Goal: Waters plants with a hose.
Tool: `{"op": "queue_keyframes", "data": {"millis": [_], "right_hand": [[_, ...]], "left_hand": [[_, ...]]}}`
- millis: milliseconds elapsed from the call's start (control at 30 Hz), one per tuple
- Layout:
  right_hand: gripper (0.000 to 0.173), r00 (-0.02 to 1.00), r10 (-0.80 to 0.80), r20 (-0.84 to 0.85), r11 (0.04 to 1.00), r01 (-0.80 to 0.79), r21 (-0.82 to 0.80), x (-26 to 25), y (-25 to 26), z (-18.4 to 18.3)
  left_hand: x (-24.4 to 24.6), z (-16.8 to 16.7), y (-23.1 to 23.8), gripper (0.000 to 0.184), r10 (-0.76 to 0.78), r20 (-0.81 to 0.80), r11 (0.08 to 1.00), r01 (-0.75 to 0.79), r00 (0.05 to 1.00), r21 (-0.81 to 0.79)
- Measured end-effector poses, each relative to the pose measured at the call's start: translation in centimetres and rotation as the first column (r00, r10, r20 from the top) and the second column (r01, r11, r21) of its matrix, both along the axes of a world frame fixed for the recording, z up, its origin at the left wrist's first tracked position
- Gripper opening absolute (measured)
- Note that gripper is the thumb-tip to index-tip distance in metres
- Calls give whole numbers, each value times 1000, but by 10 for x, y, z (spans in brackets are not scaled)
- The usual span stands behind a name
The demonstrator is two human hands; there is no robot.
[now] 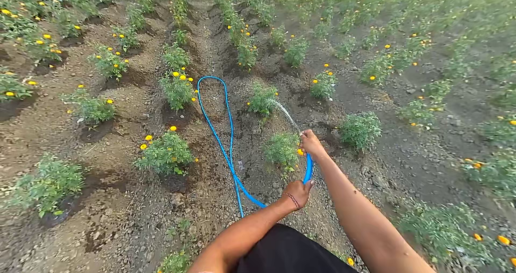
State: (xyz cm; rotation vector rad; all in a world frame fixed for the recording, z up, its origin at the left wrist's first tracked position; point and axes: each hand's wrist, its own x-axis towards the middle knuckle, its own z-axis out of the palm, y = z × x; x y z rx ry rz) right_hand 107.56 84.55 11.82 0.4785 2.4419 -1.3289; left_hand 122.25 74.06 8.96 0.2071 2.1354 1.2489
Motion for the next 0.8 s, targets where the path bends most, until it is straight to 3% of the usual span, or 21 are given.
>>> {"op": "queue_keyframes", "data": {"millis": [467, 800], "right_hand": [[32, 1000, -23, -1, 999, 23, -34, 3, 6, -7], [33, 989, -49, 141, 999, 48, 11, 15, 20, -32]], "left_hand": [[4, 3, 2, 63, -2, -14, 1000, 2, 1000, -13], [10, -4, 8, 65, -67, 51, 996, 70, 996, -59]]}}
